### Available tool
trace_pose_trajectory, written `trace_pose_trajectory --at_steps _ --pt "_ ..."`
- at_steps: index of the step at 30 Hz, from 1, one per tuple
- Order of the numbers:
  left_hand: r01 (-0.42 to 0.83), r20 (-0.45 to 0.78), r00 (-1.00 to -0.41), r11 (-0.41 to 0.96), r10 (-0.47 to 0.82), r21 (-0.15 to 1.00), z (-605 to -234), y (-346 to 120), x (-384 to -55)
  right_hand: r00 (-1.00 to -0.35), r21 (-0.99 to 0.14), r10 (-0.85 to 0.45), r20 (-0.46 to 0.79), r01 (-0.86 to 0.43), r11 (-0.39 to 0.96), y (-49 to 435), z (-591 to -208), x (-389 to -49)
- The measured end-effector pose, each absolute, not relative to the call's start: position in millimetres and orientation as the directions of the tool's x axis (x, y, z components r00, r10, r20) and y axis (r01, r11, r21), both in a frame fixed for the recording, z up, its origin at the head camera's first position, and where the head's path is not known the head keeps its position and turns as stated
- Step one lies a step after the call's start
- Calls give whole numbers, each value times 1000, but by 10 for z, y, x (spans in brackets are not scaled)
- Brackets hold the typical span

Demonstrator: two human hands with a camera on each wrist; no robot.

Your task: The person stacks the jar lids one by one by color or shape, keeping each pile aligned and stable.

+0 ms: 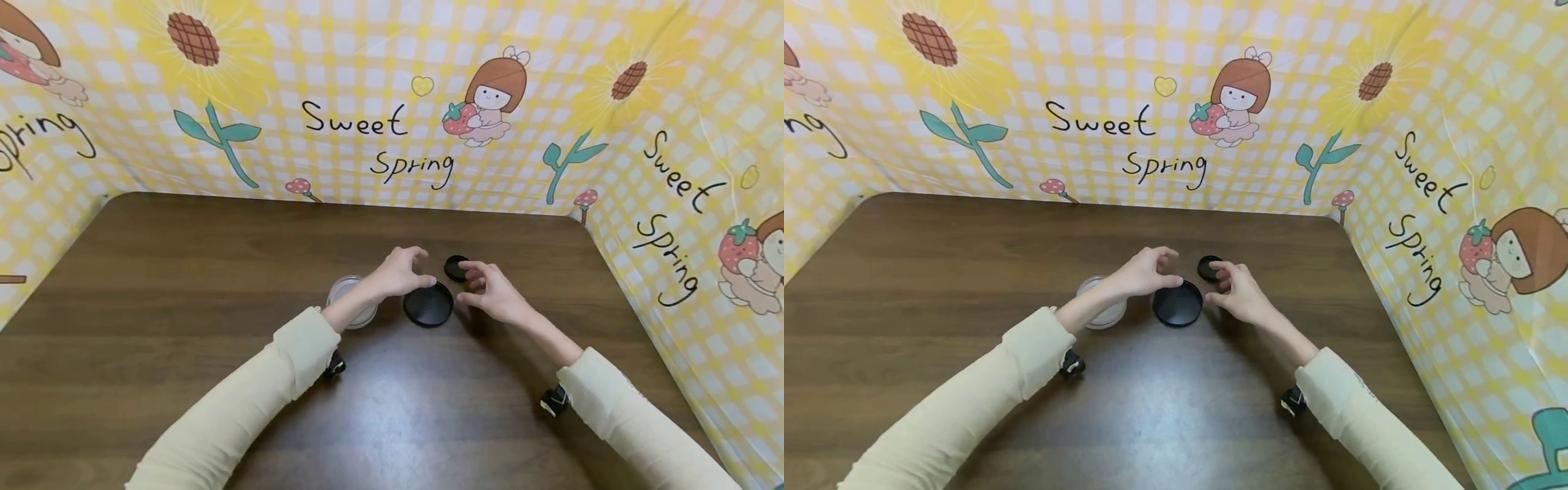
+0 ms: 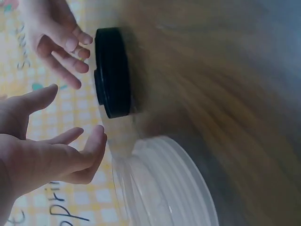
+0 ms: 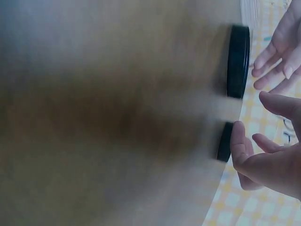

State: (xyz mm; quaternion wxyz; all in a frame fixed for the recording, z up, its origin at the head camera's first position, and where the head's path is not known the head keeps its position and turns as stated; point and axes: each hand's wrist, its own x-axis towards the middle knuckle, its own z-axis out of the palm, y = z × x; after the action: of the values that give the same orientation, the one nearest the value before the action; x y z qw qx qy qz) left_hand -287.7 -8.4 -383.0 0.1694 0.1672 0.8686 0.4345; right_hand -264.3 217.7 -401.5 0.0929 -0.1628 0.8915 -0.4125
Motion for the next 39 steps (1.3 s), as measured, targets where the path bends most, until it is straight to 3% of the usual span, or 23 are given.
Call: trace_pose_trajectory --at_steps 6,16,24,32,39 --pt "36 -174 -904 475 390 879 -3850 8 -3009 -941 -768 -336 -30 -194 610 2301 -3979 -2878" --pt "-87 -233 -924 428 303 900 -4001 263 -3175 -937 -768 -321 -135 -106 631 2325 -3984 -3108" --pt "-92 -207 -956 457 209 885 -4040 413 -3244 -936 -760 -321 -145 -102 642 2266 -4071 -3178" --pt "-27 -168 -960 523 224 852 -4035 498 -3267 -946 -767 -298 -129 -96 635 2197 -4095 -3174" --pt "-47 -180 -955 481 235 876 -4051 510 -3292 -960 -756 -260 -102 -95 647 2189 -4127 -3182"
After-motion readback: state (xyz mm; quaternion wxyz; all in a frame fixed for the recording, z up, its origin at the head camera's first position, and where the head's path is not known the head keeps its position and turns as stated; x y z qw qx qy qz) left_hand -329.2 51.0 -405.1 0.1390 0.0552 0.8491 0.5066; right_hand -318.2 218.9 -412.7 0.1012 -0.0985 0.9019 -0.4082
